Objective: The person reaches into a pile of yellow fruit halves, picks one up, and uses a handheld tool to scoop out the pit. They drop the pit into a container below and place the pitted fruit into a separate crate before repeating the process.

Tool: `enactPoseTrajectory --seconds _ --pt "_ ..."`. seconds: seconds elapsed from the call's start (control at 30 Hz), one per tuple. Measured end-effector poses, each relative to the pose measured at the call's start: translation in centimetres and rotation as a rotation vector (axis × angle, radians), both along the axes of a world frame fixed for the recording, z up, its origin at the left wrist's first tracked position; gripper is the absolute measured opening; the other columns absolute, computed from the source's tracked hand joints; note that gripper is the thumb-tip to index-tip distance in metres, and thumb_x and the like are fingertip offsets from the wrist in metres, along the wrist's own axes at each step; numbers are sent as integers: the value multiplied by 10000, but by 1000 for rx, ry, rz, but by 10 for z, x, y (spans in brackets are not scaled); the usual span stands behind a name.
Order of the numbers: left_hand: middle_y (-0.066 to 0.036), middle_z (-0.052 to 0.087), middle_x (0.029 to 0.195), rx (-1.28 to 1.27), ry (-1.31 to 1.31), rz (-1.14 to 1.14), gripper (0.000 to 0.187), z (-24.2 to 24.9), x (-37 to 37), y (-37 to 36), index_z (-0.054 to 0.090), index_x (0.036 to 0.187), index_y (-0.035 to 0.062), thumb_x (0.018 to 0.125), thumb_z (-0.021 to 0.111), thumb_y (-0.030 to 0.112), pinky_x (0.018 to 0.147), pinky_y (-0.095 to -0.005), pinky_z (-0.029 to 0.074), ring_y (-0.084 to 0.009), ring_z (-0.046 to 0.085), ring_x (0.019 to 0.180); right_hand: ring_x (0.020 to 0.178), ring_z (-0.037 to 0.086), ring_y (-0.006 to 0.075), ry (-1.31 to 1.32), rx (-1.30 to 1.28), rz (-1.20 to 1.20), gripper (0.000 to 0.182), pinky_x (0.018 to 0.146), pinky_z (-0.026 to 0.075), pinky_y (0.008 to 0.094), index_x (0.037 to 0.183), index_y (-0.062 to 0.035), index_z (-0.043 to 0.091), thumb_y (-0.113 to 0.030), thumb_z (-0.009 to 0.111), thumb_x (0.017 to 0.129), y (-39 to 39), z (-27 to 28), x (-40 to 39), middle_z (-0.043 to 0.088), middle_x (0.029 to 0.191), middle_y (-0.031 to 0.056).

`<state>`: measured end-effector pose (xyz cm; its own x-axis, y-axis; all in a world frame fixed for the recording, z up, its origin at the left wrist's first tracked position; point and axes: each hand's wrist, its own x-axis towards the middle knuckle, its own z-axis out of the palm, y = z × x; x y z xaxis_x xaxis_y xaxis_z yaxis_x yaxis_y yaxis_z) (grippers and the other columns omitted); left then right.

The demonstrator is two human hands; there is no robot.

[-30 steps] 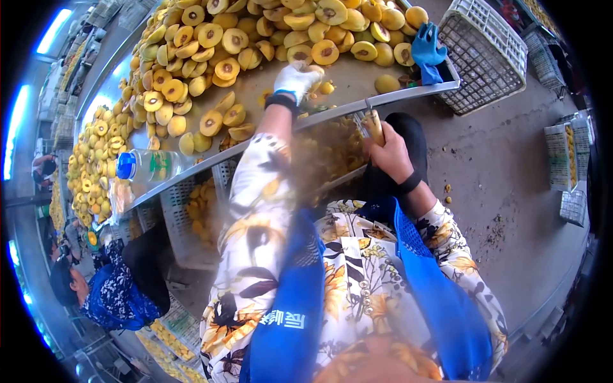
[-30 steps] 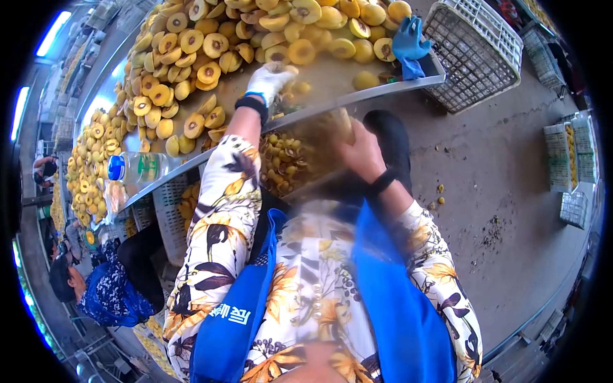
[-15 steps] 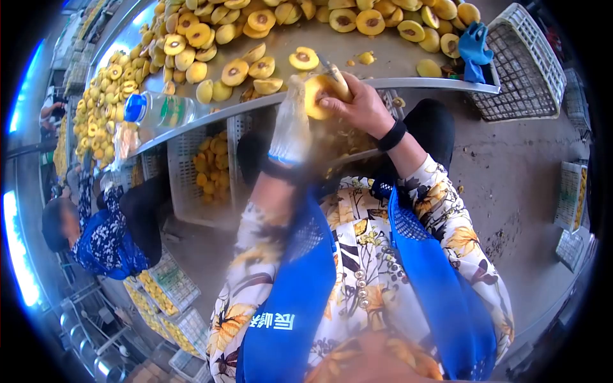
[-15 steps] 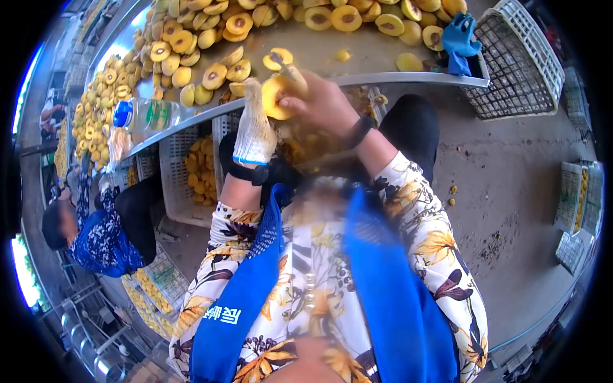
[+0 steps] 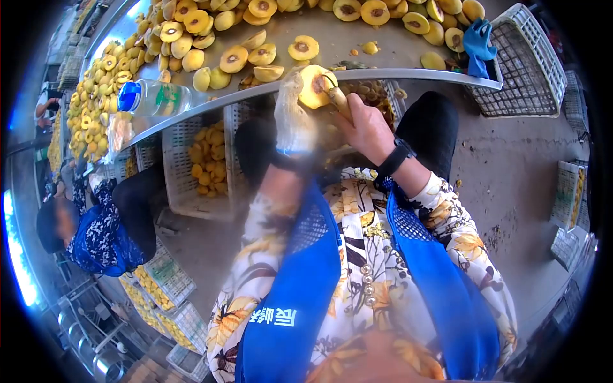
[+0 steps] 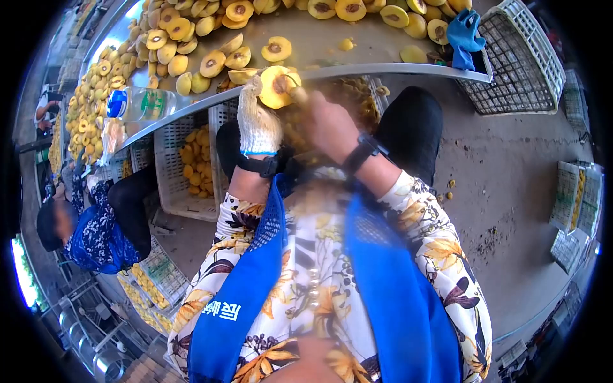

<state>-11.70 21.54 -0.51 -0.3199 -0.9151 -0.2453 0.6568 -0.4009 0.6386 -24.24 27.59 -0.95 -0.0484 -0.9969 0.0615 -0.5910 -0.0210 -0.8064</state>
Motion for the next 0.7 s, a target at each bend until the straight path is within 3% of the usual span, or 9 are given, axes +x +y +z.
enactPoseTrajectory --seconds 0.17,0.27,0.37,0.5,0.6,0.7 --pt "-124 548 1044 -89 -30 96 324 4 -6 6 479 1095 55 897 424 306 813 -383 461 -254 544 917 626 530 425 24 -79 -9 224 534 404 478 833 -8 387 -141 566 809 3 2 7 525 623 237" --pt "-113 562 969 28 69 126 268 -1 -11 6 489 1055 48 909 468 271 714 -325 489 -214 563 825 631 530 431 -50 -7 -52 203 543 403 487 828 1 379 -110 549 811 6 -2 13 523 620 242" --pt "-106 584 948 -167 -395 209 321 10 -15 13 519 1052 6 908 500 292 727 -300 498 -203 592 814 639 533 434 -70 86 -53 186 555 404 490 819 11 378 -95 531 813 9 1 19 524 620 248" --pt "-87 596 870 -77 -188 84 217 -4 -2 1 549 989 31 884 544 220 603 -292 506 -172 596 698 656 537 439 -33 145 25 175 575 408 486 824 19 383 -89 519 810 10 0 17 530 634 254" --pt "-81 593 887 -67 -265 -15 224 -15 8 -8 546 999 42 892 528 238 618 -291 505 -171 595 727 665 539 440 -4 191 43 185 587 412 482 834 21 384 -87 530 798 11 0 17 534 643 253" --pt "-87 586 921 48 -147 42 262 -7 4 2 530 1030 50 902 505 278 648 -297 509 -183 596 769 668 540 441 -16 140 20 216 591 414 480 854 21 369 -81 546 783 11 -4 21 536 646 251"
